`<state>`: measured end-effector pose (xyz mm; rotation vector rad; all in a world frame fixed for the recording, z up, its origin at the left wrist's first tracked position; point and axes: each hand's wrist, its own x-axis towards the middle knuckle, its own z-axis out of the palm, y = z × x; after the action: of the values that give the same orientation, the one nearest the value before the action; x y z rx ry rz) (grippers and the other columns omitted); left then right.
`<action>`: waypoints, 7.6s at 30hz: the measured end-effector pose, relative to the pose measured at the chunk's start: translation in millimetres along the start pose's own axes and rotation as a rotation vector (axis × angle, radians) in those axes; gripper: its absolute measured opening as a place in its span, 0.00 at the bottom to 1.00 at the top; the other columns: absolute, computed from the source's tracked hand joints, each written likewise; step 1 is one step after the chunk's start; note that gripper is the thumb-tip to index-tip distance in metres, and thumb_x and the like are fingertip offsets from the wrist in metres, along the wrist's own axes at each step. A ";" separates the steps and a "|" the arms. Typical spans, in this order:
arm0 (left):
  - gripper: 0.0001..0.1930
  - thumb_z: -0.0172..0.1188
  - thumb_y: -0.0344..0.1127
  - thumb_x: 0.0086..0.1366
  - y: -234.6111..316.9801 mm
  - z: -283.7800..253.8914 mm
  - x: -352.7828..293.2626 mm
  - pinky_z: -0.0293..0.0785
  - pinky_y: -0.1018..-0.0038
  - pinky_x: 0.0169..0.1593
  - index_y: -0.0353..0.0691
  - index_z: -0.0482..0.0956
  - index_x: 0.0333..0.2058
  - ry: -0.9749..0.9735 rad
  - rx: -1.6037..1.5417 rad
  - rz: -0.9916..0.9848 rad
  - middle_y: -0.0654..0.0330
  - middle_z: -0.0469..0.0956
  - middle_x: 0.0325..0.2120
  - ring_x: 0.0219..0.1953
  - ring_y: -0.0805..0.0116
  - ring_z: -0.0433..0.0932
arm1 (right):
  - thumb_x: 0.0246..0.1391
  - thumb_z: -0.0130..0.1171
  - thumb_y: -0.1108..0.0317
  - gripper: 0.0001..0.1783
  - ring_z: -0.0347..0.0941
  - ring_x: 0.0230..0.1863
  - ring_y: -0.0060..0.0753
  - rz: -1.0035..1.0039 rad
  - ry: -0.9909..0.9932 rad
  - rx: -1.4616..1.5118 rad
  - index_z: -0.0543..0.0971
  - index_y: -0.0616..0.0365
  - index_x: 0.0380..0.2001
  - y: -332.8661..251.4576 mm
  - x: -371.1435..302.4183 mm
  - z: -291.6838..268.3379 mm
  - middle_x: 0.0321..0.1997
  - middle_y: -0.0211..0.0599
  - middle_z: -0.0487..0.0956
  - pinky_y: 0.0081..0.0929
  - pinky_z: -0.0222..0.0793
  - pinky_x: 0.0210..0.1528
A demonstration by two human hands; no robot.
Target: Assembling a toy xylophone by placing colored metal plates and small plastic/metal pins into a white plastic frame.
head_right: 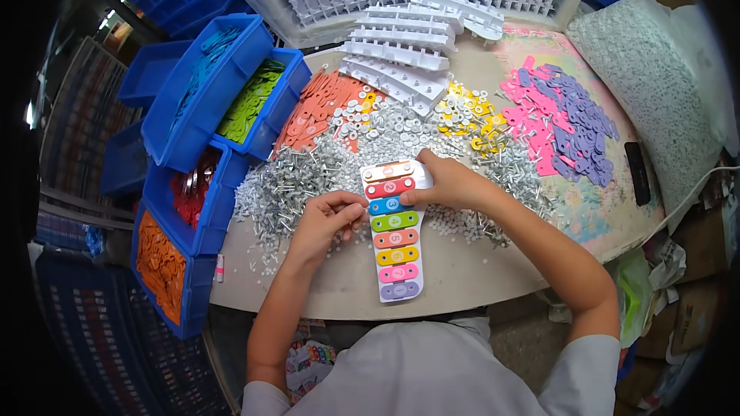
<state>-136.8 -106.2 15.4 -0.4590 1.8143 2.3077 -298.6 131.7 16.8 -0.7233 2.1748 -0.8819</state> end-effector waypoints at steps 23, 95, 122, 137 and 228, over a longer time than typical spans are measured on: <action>0.28 0.66 0.36 0.72 -13.4 9.6 31.4 0.59 0.80 0.21 0.38 0.58 0.60 -0.101 0.074 -0.126 0.63 0.80 0.23 0.19 0.82 0.69 | 0.54 0.76 0.44 0.43 0.78 0.23 0.32 0.033 -0.148 -0.070 0.64 0.66 0.53 -9.5 6.9 -7.8 0.31 0.48 0.81 0.30 0.72 0.22; 0.07 0.62 0.30 0.73 -21.4 12.6 -24.0 0.69 0.86 0.24 0.34 0.80 0.45 0.020 -0.230 -0.033 0.60 0.84 0.29 0.25 0.82 0.78 | 0.71 0.60 0.65 0.10 0.60 0.18 0.09 -0.010 0.397 0.761 0.76 0.56 0.34 -7.0 -88.8 65.7 0.19 0.17 0.70 0.16 0.51 0.20; 0.20 0.67 0.37 0.72 -15.9 21.8 1.2 0.54 0.82 0.24 0.38 0.70 0.55 -0.046 -0.036 -0.186 0.67 0.79 0.23 0.22 0.86 0.68 | 0.68 0.65 0.54 0.19 0.62 0.13 0.14 0.239 0.229 0.663 0.73 0.58 0.40 -14.5 -64.8 71.7 0.16 0.22 0.72 0.19 0.54 0.15; 0.18 0.68 0.29 0.69 -26.0 11.1 16.8 0.63 0.81 0.22 0.34 0.70 0.52 -0.113 -0.026 -0.166 0.61 0.82 0.23 0.19 0.81 0.75 | 0.72 0.60 0.55 0.18 0.68 0.14 0.18 0.209 0.151 0.675 0.74 0.62 0.45 -8.7 -50.6 76.3 0.23 0.28 0.78 0.20 0.62 0.15; 0.07 0.62 0.29 0.72 -36.9 24.5 -45.6 0.70 0.85 0.22 0.33 0.78 0.45 -0.015 -0.248 -0.049 0.57 0.85 0.29 0.24 0.78 0.80 | 0.71 0.58 0.66 0.08 0.58 0.23 0.06 0.064 0.282 0.933 0.78 0.58 0.38 -13.0 -102.0 89.2 0.23 0.13 0.69 0.14 0.51 0.25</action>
<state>-85.6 -70.9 2.5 -0.5128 1.4980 2.5056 -165.6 160.4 16.1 -0.0605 1.6813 -1.8405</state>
